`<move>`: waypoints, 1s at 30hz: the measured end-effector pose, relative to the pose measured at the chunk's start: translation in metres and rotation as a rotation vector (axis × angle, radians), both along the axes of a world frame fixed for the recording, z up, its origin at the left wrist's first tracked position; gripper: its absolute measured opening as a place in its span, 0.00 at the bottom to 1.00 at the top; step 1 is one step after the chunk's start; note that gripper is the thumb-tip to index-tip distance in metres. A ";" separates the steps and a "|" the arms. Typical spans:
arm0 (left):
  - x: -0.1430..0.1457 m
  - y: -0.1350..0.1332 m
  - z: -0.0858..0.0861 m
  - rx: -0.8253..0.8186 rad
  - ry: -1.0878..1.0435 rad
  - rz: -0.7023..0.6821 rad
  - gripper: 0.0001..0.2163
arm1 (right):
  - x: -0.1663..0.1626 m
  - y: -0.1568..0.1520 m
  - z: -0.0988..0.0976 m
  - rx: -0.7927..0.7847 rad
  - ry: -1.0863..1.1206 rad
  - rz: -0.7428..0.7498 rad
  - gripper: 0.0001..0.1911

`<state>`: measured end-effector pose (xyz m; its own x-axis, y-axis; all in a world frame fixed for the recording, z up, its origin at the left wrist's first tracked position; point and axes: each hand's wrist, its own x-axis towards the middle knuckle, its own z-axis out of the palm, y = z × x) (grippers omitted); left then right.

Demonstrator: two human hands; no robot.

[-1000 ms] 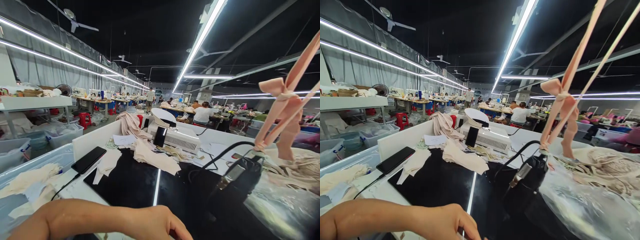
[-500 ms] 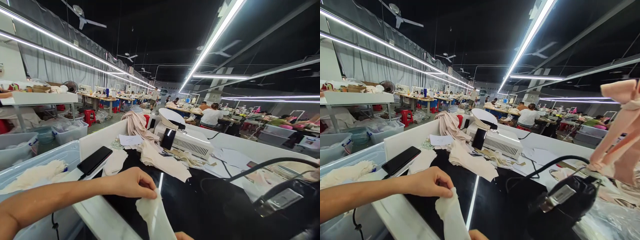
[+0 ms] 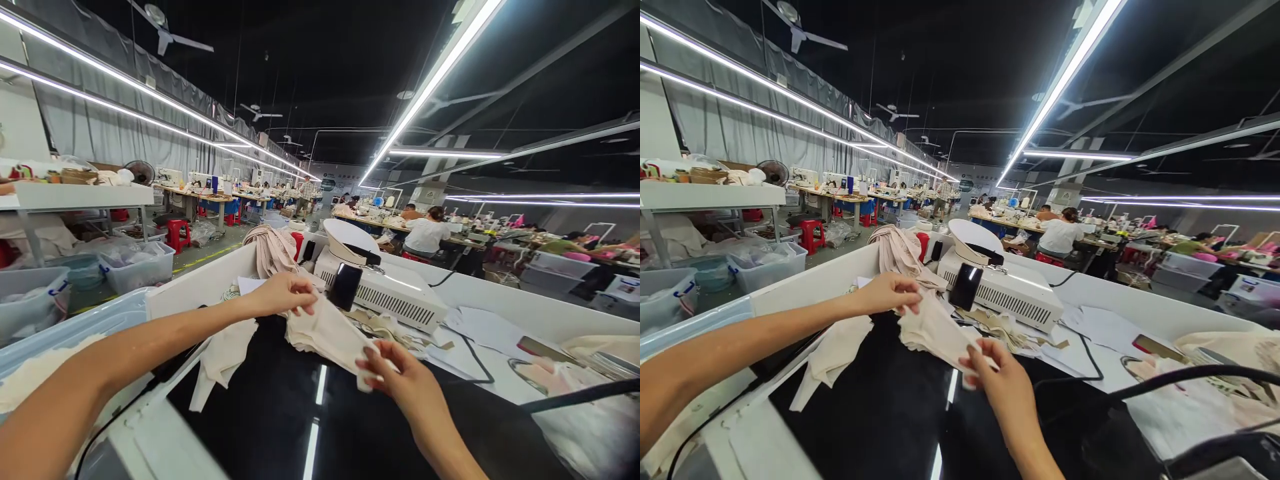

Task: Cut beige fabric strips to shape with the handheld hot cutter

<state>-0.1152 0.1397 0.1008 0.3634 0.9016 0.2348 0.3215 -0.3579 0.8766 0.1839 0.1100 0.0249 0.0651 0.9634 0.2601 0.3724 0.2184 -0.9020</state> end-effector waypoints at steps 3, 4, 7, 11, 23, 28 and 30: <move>0.006 0.028 -0.002 0.171 0.020 0.076 0.06 | 0.002 0.044 0.007 0.159 -0.124 -0.098 0.21; 0.006 0.034 -0.008 0.208 0.046 0.090 0.06 | 0.003 0.054 0.004 0.203 -0.177 -0.122 0.19; 0.003 0.040 -0.039 0.261 0.171 0.085 0.06 | 0.007 0.071 -0.019 0.281 -0.354 -0.144 0.13; -0.006 0.036 -0.080 0.280 0.333 0.022 0.07 | 0.014 0.065 -0.054 0.278 -0.617 -0.091 0.07; -0.024 0.016 -0.077 0.344 0.532 0.011 0.18 | 0.022 0.033 -0.058 0.425 -1.140 -0.150 0.23; -0.071 -0.001 -0.049 0.207 0.747 0.158 0.12 | 0.010 0.005 -0.079 0.586 -1.026 -0.031 0.24; -0.088 -0.009 -0.045 0.117 0.858 0.202 0.09 | 0.006 -0.004 -0.093 0.670 -0.853 0.042 0.23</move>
<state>-0.2032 0.1309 0.0558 0.2929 0.9549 0.0495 0.9176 -0.2952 0.2663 0.1900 0.1064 -0.0686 -0.4167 0.6060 0.6776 0.8008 0.5975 -0.0419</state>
